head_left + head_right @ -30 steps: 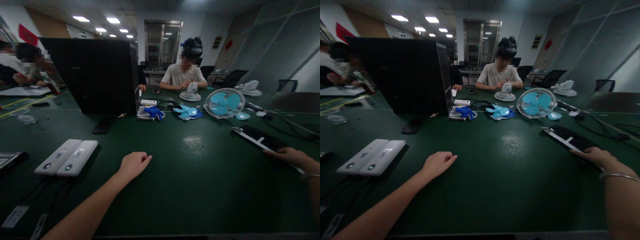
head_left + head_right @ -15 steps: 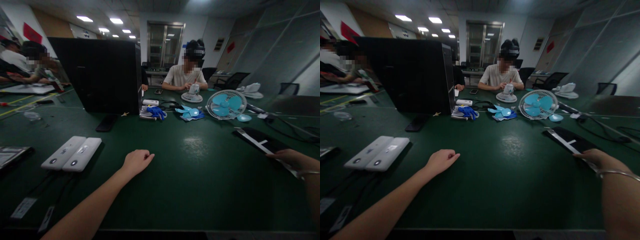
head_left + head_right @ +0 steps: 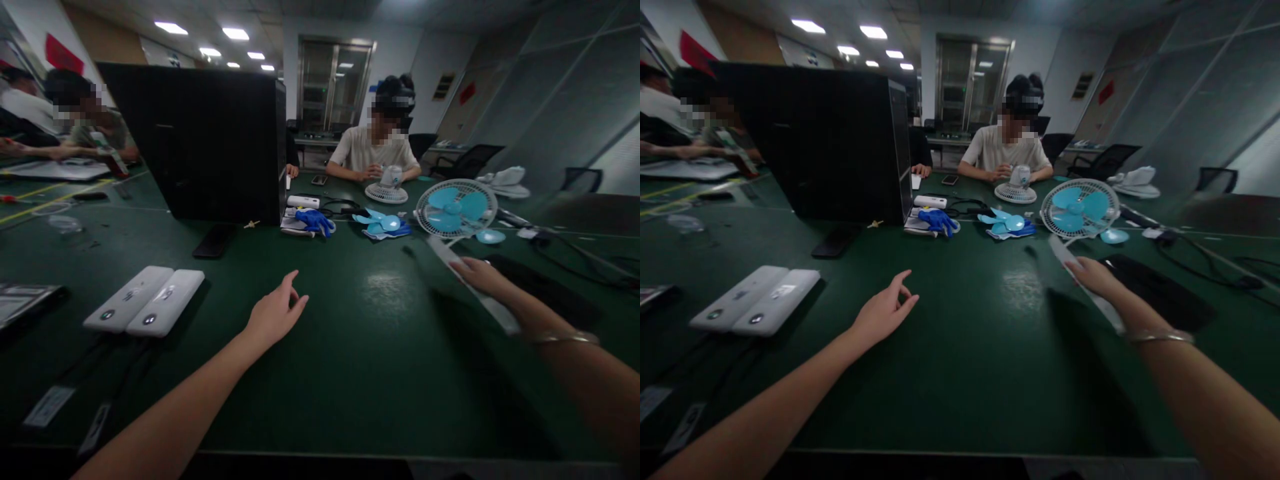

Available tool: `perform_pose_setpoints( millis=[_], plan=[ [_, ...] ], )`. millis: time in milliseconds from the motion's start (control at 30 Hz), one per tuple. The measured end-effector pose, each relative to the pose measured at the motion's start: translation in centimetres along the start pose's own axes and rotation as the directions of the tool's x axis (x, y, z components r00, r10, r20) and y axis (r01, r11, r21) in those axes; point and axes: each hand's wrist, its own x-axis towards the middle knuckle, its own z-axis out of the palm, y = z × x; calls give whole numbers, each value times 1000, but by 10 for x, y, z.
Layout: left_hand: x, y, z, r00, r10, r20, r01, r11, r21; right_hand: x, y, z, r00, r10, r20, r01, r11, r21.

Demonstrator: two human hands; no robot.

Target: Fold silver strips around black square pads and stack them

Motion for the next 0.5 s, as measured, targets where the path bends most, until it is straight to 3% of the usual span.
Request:
perform_pose_setpoints(
  millis=[100,133,200,267,300,333,400,500],
  plan=[
    [2,-2,1,994,25,-109,-46,980,-194,-33,-62,22,973,-161,165,134,978,161],
    [3,-3,2,994,20,-107,-50,956,-288,-49,-80,27,944,-238,227,185,955,230],
    [6,-5,2,1000,9,-24,-19,874,-486,-82,-113,31,765,-504,401,270,816,511],
    [7,-6,2,987,44,153,58,797,-601,-110,-136,30,607,-636,477,264,728,633],
    [6,-5,2,964,72,256,100,795,-598,-120,-143,29,559,-660,503,263,716,647],
    [6,-4,2,923,109,369,132,810,-571,-127,-148,27,531,-667,523,271,718,641],
    [3,-2,2,860,164,484,128,848,-514,-129,-147,27,510,-671,538,304,726,617],
    [0,2,4,832,148,535,140,877,-459,-105,-121,34,557,-672,489,389,731,561]
  ],
)
